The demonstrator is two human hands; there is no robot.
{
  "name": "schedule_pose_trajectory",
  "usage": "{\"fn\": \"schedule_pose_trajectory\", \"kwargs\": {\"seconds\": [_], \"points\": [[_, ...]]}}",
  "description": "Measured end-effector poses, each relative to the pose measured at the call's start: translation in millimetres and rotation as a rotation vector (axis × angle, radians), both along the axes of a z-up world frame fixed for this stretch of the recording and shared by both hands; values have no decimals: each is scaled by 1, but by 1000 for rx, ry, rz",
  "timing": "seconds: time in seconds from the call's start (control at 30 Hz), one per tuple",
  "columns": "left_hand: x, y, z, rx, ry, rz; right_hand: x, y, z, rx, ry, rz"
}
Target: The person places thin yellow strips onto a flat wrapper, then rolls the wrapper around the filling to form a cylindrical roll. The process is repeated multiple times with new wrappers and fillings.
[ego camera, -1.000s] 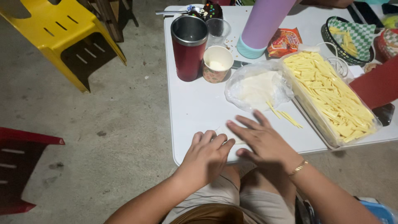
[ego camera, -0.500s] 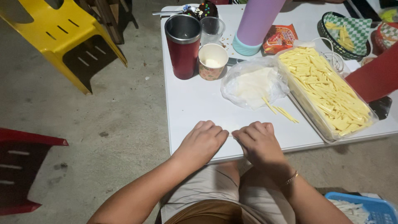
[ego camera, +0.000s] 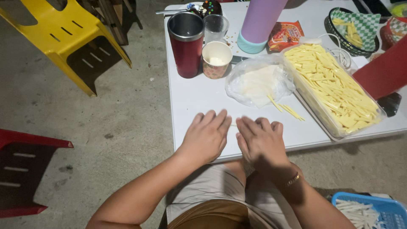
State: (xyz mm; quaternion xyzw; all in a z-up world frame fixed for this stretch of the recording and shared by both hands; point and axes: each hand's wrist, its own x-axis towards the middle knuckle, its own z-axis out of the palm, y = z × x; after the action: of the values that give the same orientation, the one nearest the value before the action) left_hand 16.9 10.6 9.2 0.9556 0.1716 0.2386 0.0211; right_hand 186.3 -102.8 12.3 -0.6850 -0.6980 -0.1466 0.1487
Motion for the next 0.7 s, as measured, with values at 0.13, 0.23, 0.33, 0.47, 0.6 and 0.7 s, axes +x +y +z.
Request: {"fn": "schedule_pose_trajectory", "kwargs": {"seconds": [0.13, 0.23, 0.33, 0.47, 0.6, 0.7], "points": [[6, 5, -3, -2, 10, 88, 2, 13, 0, 17, -78, -40], [14, 11, -6, 1, -3, 129, 6, 19, -4, 11, -80, -73], [21, 17, -4, -85, 47, 151, 10, 27, -7, -25, -10, -109], [22, 22, 2, -183, 96, 111, 11, 27, -10, -11, 209, -117], [2, 6, 4, -275, 20, -32, 18, -6, -10, 18, 514, -53], [-10, -26, -4, -228, 82, -46, 21, -36, -13, 17, 544, -45]]}}
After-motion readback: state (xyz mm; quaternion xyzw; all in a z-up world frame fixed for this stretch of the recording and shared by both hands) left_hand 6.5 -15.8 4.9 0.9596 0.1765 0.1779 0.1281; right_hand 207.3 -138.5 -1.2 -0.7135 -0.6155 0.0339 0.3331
